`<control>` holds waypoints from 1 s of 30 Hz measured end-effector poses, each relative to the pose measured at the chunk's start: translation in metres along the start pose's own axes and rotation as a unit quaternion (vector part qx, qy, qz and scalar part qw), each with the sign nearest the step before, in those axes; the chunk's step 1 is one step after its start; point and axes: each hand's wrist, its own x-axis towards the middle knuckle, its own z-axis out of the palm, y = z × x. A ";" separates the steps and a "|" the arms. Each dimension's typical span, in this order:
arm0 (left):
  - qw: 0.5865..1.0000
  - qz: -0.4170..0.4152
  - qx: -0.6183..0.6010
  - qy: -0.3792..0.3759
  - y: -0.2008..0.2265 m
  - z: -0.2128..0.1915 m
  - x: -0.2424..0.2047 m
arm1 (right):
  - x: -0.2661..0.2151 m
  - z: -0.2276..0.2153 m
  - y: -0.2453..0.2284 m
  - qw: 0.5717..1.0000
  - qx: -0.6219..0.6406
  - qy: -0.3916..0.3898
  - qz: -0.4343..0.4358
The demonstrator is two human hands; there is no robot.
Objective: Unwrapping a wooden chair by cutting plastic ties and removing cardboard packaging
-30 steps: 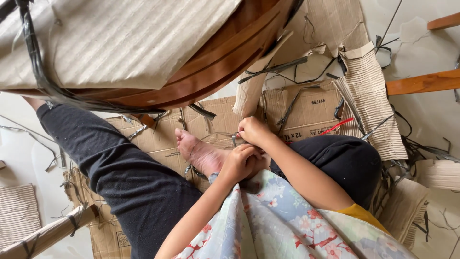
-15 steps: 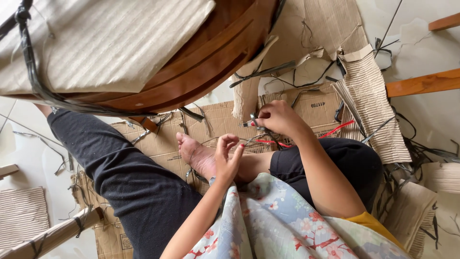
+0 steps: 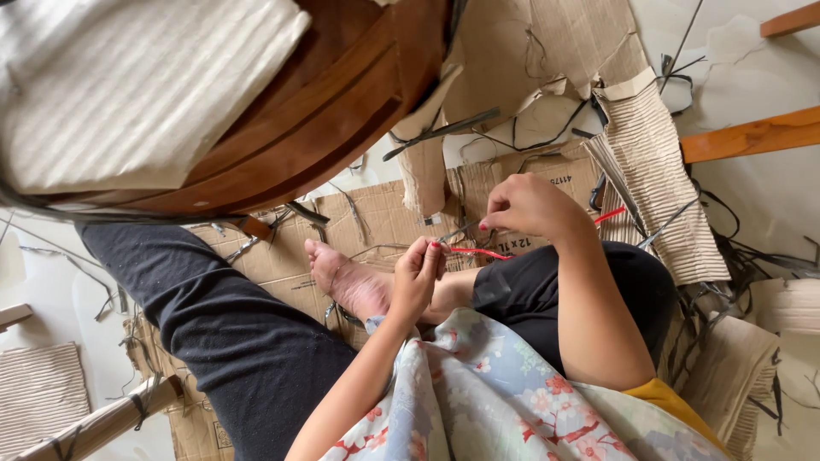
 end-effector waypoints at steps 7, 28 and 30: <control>0.997 -0.039 0.064 0.000 -0.007 -0.026 0.000 | -0.002 -0.009 0.010 0.999 0.018 -0.007 0.029; 0.979 0.001 0.138 -0.149 0.005 -0.021 -0.007 | 0.018 0.019 0.001 0.920 0.141 -0.352 -0.103; 0.979 -0.001 0.142 -0.148 0.015 -0.020 -0.007 | 0.011 0.005 -0.008 0.955 0.065 -0.287 -0.033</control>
